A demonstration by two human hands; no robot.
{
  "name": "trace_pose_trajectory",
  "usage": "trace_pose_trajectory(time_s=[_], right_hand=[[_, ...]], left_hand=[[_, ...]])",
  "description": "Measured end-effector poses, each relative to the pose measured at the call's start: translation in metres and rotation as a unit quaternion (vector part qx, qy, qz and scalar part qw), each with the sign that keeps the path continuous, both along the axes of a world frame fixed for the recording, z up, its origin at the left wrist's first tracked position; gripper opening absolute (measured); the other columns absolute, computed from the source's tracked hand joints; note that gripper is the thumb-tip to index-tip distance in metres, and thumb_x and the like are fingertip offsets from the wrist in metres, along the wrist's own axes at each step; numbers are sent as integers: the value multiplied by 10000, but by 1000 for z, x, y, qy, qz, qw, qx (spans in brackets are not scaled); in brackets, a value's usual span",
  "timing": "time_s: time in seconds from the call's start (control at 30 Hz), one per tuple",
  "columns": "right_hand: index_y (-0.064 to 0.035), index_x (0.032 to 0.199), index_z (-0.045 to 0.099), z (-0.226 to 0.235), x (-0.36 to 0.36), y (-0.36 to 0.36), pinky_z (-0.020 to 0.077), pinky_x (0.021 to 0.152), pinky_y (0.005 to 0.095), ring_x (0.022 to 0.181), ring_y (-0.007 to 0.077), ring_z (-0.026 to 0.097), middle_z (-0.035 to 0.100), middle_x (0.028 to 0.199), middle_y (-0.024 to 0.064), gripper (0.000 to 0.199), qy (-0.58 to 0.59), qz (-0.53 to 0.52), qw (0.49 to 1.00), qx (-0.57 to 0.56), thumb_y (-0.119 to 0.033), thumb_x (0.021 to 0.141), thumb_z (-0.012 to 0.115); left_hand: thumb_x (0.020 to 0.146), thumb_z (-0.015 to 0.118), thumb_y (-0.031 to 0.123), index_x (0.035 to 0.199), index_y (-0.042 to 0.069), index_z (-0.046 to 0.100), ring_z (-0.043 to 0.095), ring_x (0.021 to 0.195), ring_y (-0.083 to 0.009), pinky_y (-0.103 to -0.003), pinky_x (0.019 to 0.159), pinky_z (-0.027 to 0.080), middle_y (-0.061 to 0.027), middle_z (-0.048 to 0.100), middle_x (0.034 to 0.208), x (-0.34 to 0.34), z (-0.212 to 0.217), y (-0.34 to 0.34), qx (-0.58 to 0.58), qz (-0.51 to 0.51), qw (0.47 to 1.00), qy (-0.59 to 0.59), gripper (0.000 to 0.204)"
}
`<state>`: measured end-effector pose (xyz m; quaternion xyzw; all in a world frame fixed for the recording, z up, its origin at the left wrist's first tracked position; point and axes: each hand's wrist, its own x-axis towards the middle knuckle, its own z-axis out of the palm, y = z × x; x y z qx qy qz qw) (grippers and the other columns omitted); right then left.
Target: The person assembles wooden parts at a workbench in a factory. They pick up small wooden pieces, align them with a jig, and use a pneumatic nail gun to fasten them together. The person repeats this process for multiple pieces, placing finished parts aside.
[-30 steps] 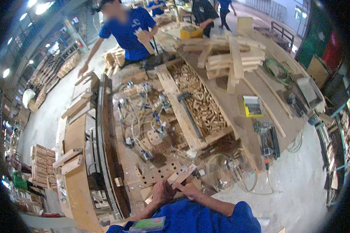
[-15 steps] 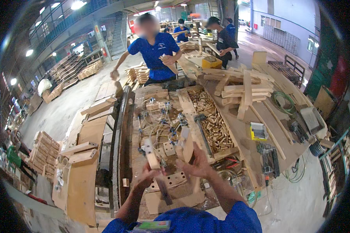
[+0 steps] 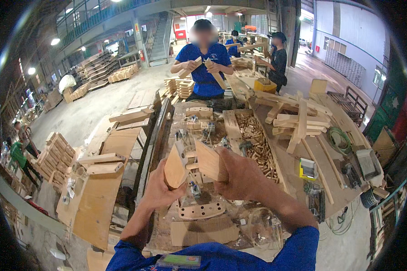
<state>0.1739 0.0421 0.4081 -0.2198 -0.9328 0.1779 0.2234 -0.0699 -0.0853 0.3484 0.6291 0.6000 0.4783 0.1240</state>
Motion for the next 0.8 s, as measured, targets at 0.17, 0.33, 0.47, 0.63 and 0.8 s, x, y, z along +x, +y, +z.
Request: trace_pose_trajectory(time_s=[0.17,0.33,0.47,0.63,0.8], right_hand=[[23,1393,411,-1,-1,-5,564,754,507,896,422,691,650,1047,233,743,-40,-24,996,79,-179,761,746],[68,1378,390,-2,3,-14,570,755,526,885,444,686,624,1071,261,749,-80,-32,994,74,-210,780,748],[95,1370,371,0,6,-21,576,725,520,858,449,686,613,1045,279,775,-108,-10,991,75,-231,788,764],[57,1342,344,11,1,-29,606,708,510,860,429,712,612,1042,264,724,-141,-15,986,87,-220,823,766],[35,1355,376,-3,-6,-12,601,707,486,870,411,716,634,1049,259,720,-62,-13,995,81,-198,806,779]], left_hand=[[775,790,229,1464,-24,438,716,1018,-408,-439,863,577,-259,693,1115,-1,9,-7,-19,12,998,56,814],[784,768,239,1503,-26,360,704,993,-441,-494,831,581,-281,678,1123,3,19,-12,-57,20,987,150,868],[779,776,245,1497,-43,345,695,983,-453,-511,826,578,-291,660,1159,7,17,-17,-76,0,983,166,886],[775,779,239,1487,-71,341,686,991,-456,-519,816,573,-299,652,1157,10,17,-15,-33,-10,983,180,891],[749,786,238,1503,-44,352,669,1061,-434,-503,875,551,-287,638,1190,-7,24,-3,-46,-16,976,212,914]])
